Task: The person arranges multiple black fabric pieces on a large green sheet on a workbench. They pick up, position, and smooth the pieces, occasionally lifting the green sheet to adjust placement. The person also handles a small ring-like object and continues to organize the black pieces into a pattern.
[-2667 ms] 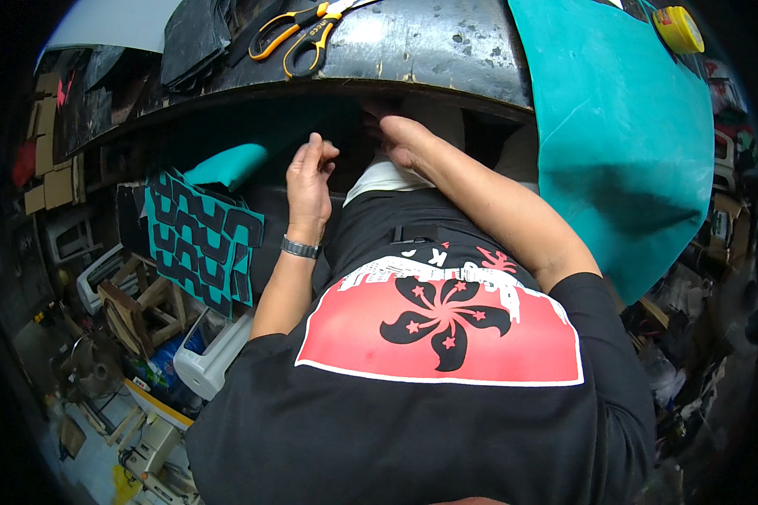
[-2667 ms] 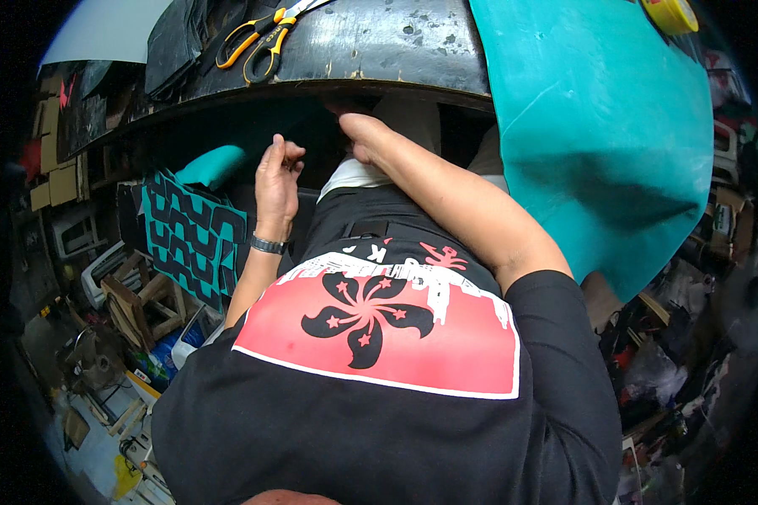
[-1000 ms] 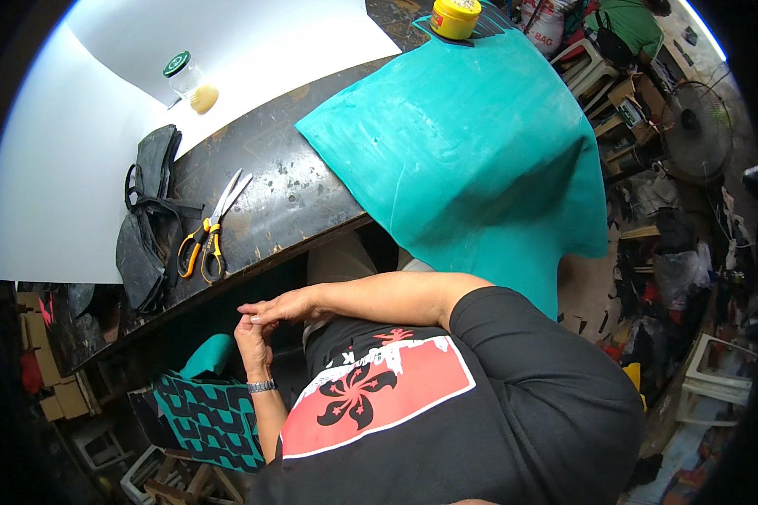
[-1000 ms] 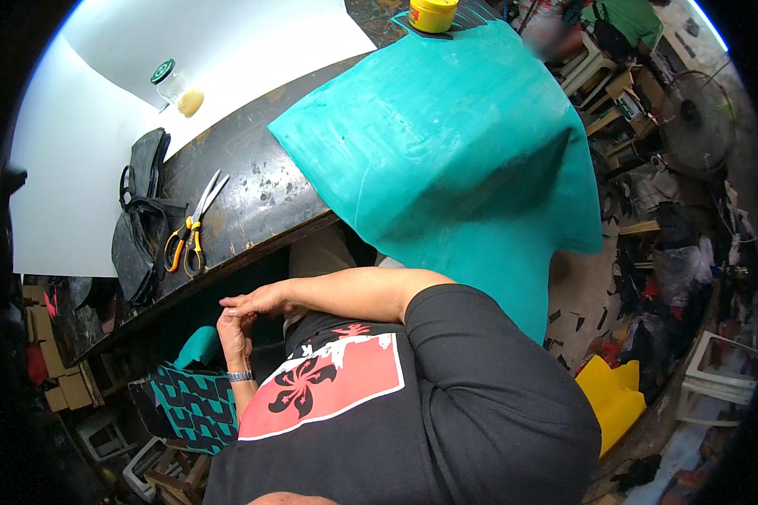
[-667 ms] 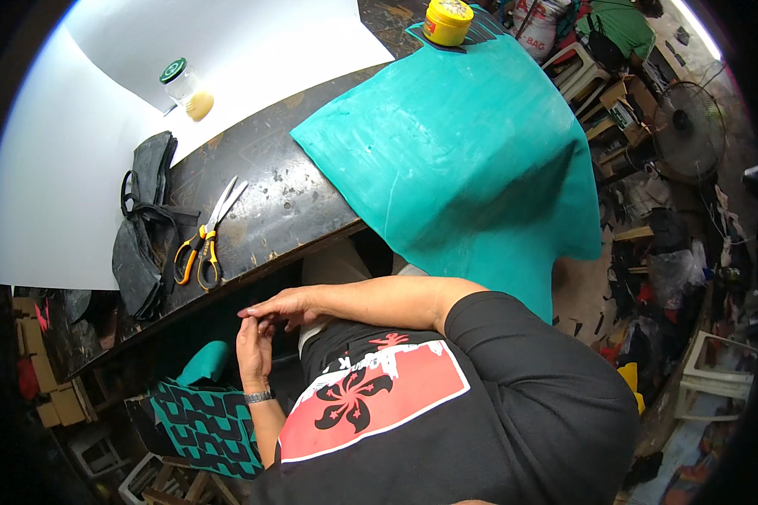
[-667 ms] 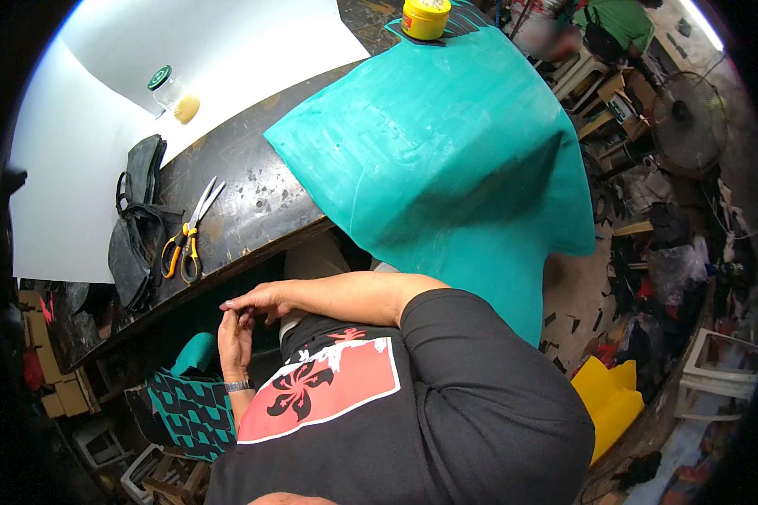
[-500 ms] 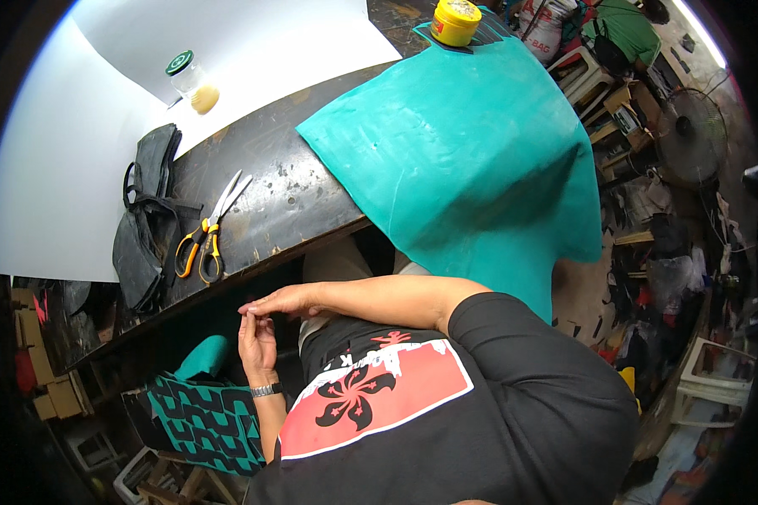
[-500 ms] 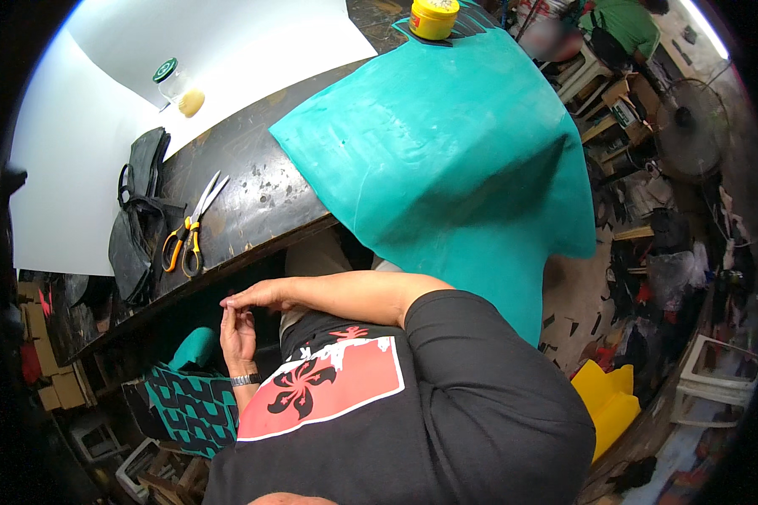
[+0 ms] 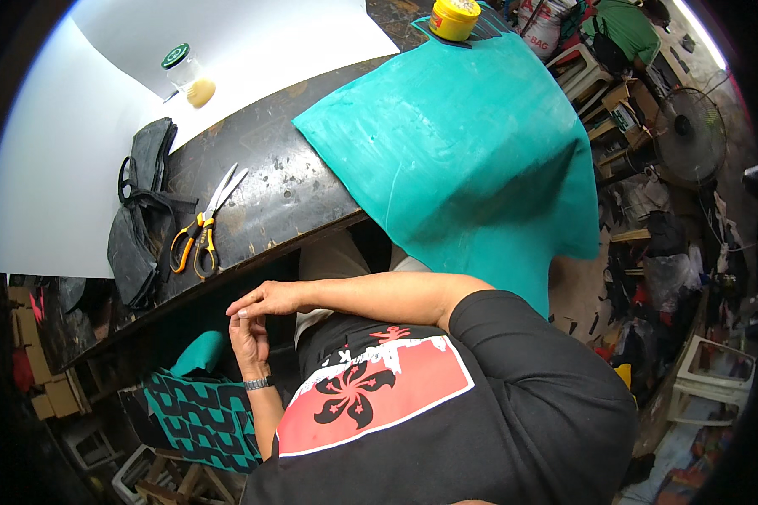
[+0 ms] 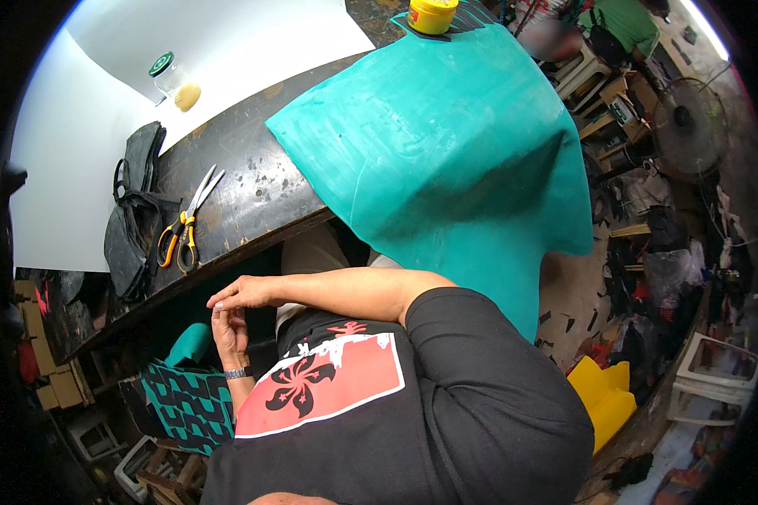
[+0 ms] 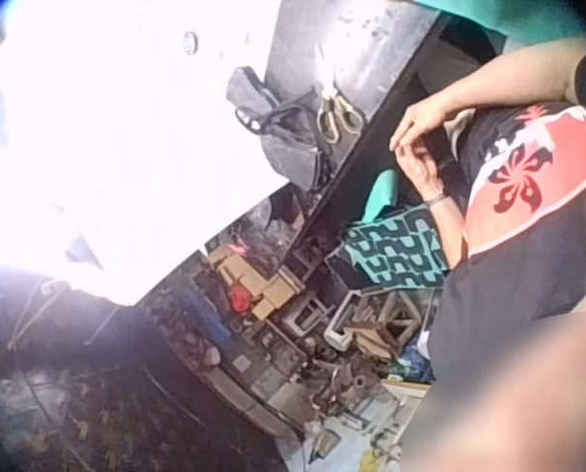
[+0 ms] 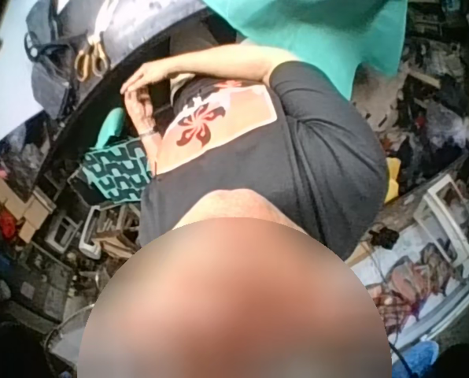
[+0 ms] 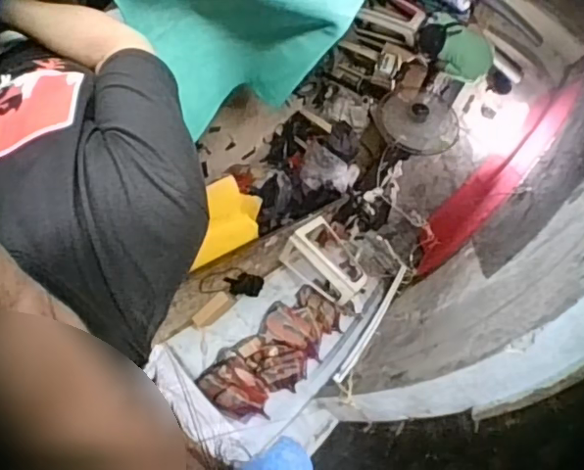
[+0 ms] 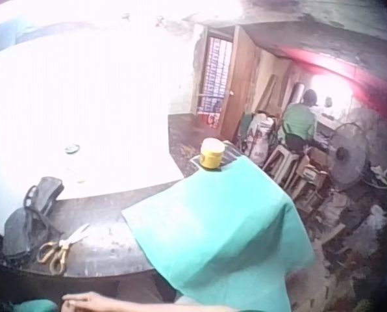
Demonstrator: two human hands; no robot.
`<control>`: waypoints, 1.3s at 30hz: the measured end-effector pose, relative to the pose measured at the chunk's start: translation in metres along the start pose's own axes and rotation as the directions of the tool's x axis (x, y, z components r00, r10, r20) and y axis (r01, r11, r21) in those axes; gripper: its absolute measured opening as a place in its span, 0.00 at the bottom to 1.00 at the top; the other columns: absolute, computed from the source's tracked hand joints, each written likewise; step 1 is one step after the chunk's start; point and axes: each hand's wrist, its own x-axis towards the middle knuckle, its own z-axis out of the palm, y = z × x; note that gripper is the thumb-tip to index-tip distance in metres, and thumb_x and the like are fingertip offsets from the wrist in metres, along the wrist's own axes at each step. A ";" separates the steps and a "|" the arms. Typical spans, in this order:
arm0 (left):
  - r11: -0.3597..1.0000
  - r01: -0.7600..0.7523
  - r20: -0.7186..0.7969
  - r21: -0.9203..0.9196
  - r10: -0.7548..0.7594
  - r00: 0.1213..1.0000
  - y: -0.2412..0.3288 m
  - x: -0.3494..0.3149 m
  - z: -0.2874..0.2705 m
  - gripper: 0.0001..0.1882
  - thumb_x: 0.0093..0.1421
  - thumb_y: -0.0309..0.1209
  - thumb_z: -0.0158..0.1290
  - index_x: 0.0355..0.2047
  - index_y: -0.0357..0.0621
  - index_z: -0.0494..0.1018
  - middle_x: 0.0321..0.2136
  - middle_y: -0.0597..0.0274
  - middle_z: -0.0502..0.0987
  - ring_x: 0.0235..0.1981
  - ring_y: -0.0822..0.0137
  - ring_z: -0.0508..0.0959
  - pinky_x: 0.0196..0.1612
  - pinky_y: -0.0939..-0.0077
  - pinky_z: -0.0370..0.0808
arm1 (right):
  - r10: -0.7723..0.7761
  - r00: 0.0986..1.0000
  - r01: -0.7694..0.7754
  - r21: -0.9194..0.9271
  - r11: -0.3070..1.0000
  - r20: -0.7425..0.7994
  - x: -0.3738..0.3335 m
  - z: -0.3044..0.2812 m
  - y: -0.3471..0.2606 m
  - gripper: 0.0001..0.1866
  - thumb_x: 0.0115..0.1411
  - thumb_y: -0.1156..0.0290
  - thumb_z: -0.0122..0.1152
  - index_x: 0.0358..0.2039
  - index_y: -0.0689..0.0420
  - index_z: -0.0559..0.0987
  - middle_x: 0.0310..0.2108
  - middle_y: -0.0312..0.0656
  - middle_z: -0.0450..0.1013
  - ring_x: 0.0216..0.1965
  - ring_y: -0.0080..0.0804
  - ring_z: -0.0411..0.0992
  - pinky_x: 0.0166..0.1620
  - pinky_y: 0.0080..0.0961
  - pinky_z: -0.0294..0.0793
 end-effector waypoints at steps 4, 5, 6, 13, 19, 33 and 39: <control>0.975 0.037 -0.030 0.218 -0.031 0.999 0.001 -0.001 0.004 0.10 0.65 0.31 0.58 0.44 0.41 0.76 0.39 0.66 0.79 0.39 0.74 0.78 0.44 0.78 0.77 | 0.166 0.979 -0.171 -0.033 0.985 -0.121 -0.005 -0.001 -0.007 0.23 0.64 0.51 0.61 0.54 0.50 0.81 0.48 0.40 0.79 0.47 0.24 0.73 0.54 0.26 0.70; 0.929 0.045 -0.027 0.368 -0.037 0.999 0.001 -0.001 0.004 0.11 0.65 0.33 0.57 0.42 0.39 0.76 0.38 0.66 0.78 0.38 0.75 0.78 0.44 0.79 0.77 | 0.162 0.978 -0.176 -0.097 0.980 -0.132 -0.007 -0.002 -0.006 0.23 0.63 0.52 0.62 0.53 0.52 0.81 0.46 0.43 0.80 0.45 0.28 0.75 0.53 0.28 0.72; 0.912 0.010 0.005 0.409 -0.013 1.000 0.002 -0.002 0.003 0.12 0.65 0.33 0.57 0.43 0.38 0.76 0.38 0.67 0.78 0.38 0.75 0.78 0.44 0.79 0.76 | 0.062 0.992 -0.085 -0.228 0.970 -0.107 -0.007 -0.001 -0.006 0.23 0.63 0.52 0.62 0.53 0.53 0.81 0.45 0.44 0.80 0.45 0.30 0.75 0.53 0.29 0.72; 0.821 0.095 -0.186 0.562 0.014 0.983 0.008 -0.005 0.002 0.16 0.70 0.41 0.49 0.41 0.40 0.76 0.31 0.69 0.77 0.31 0.79 0.74 0.35 0.84 0.71 | -0.292 0.945 0.170 -0.543 0.823 -0.148 -0.012 -0.001 -0.013 0.19 0.62 0.57 0.62 0.48 0.55 0.82 0.42 0.51 0.77 0.43 0.43 0.76 0.50 0.33 0.74; 0.986 0.106 0.065 0.131 -0.115 0.991 0.017 -0.015 0.039 0.26 0.73 0.41 0.44 0.65 0.39 0.60 0.55 0.59 0.72 0.52 0.68 0.76 0.53 0.68 0.73 | -0.036 0.953 -0.072 -0.340 0.938 -0.301 -0.019 -0.006 -0.018 0.19 0.65 0.55 0.59 0.41 0.59 0.83 0.34 0.46 0.81 0.37 0.32 0.79 0.44 0.29 0.76; 0.995 -0.015 -0.245 0.097 0.039 0.969 0.028 -0.015 0.045 0.08 0.63 0.28 0.58 0.41 0.39 0.79 0.33 0.61 0.83 0.30 0.76 0.80 0.35 0.85 0.78 | 0.219 0.963 -0.209 0.075 0.975 -0.158 -0.021 -0.005 -0.020 0.26 0.65 0.50 0.59 0.57 0.53 0.78 0.53 0.38 0.76 0.51 0.22 0.69 0.56 0.25 0.67; 0.936 0.039 -0.232 -0.350 -0.127 0.964 0.008 -0.007 0.043 0.08 0.64 0.33 0.57 0.37 0.41 0.79 0.32 0.65 0.81 0.28 0.78 0.75 0.32 0.86 0.74 | 0.313 0.940 -0.242 0.380 0.893 -0.135 -0.018 0.003 -0.017 0.23 0.67 0.57 0.58 0.57 0.55 0.76 0.52 0.36 0.75 0.51 0.26 0.72 0.58 0.24 0.66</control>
